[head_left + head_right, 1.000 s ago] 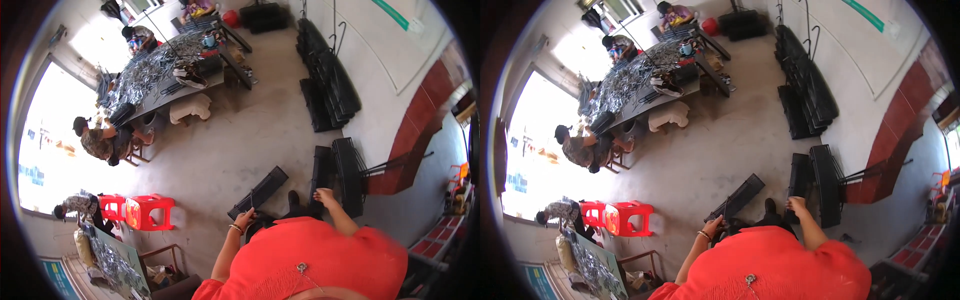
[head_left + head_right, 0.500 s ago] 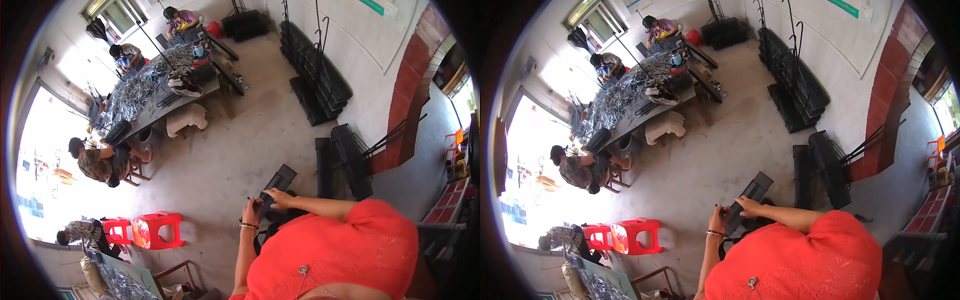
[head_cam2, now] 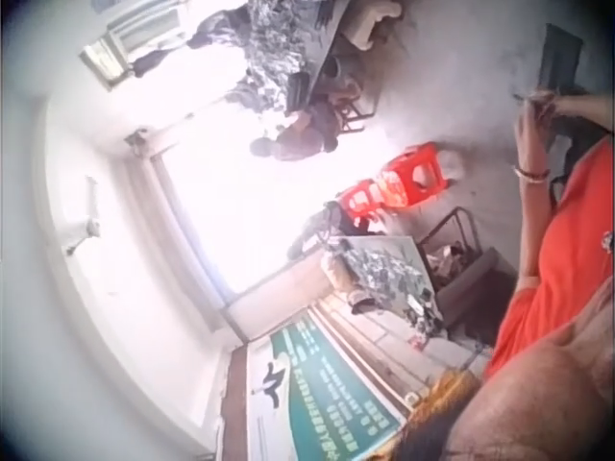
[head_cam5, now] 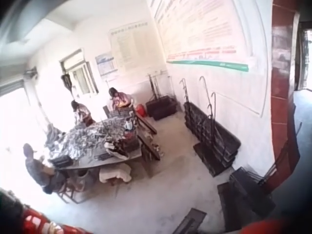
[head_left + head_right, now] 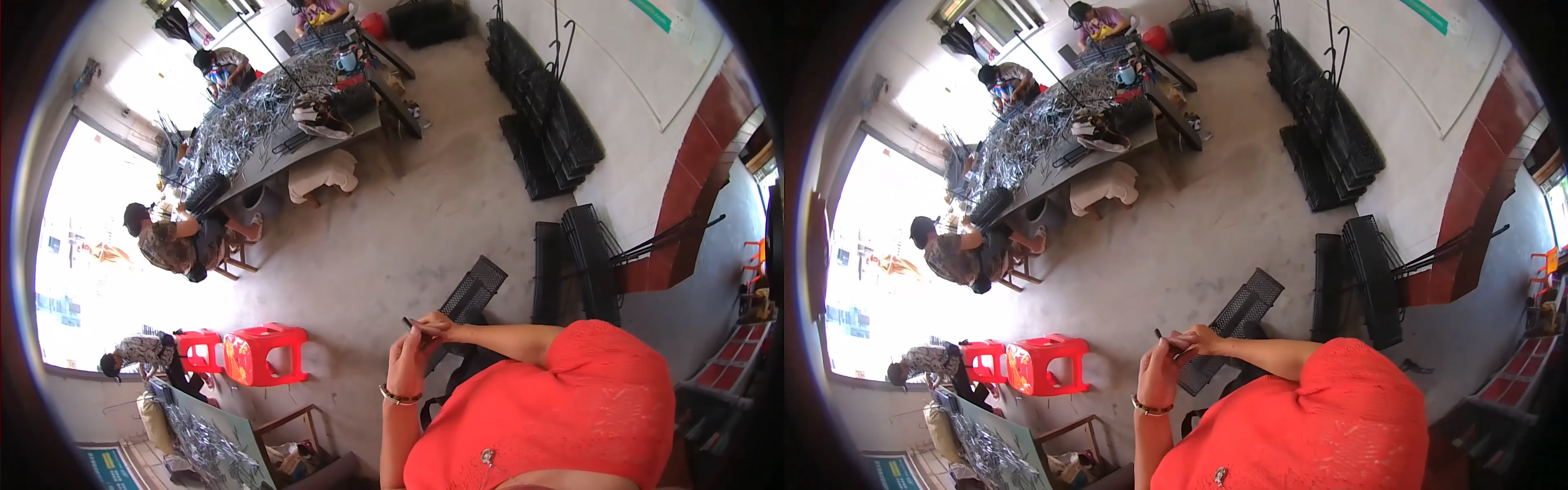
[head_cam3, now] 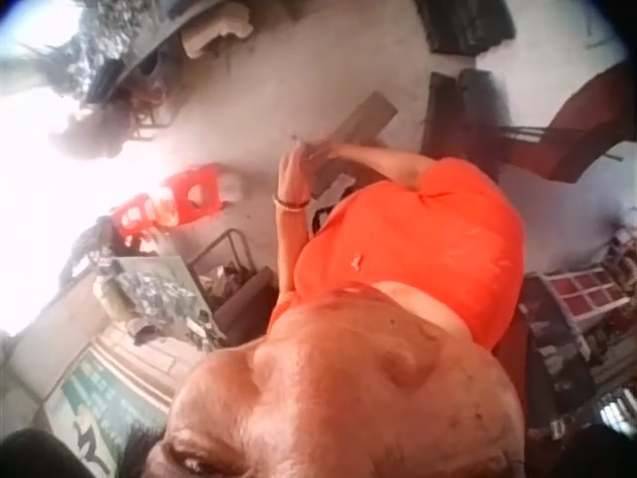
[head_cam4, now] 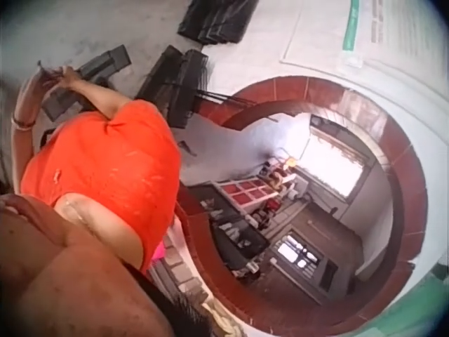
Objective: The recorder is manually inserting small metal pins or rods into a black mesh grid component at an assembly station.
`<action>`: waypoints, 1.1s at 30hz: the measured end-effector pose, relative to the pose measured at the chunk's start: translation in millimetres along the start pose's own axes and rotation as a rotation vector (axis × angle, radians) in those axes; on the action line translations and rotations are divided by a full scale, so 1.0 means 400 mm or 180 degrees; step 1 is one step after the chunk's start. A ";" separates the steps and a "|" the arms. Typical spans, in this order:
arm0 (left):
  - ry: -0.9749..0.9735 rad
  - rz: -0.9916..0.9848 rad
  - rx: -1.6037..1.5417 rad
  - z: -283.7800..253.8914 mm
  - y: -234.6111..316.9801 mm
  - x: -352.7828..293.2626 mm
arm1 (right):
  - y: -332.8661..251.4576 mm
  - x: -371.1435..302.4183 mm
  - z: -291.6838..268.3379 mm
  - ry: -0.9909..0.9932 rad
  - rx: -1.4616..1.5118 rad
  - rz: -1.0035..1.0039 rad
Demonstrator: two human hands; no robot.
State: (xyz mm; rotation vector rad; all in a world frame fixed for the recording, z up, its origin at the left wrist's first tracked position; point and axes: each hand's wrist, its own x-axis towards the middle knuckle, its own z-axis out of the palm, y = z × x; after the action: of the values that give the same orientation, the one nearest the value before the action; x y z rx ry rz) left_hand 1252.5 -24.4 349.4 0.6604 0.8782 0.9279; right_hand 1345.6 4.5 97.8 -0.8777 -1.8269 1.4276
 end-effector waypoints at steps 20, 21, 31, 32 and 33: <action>0.3580 -0.0343 0.1011 -0.613 -0.804 -0.701 | -0.343 0.171 -0.136 0.1121 0.0086 0.0980; 0.3515 -0.0307 0.1100 -0.628 -0.810 -0.712 | -0.361 0.183 -0.121 0.1230 0.0105 0.0835; 0.3890 -0.0627 0.0844 -0.673 -0.917 -0.812 | -0.555 0.307 0.058 0.1156 -0.0634 0.0291; 0.4078 -0.0742 0.0670 -0.716 -0.907 -0.835 | -0.546 0.316 0.062 0.1225 -0.0443 0.0106; 0.4247 -0.0829 0.0522 -0.631 -1.003 -0.894 | -0.573 0.343 0.078 0.1123 -0.0246 0.0101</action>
State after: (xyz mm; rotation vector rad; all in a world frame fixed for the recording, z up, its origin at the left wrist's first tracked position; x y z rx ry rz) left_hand 1081.1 -494.3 29.6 -0.0488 2.1718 1.0159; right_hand 1216.9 58.5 327.6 -1.1234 -1.6137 1.1408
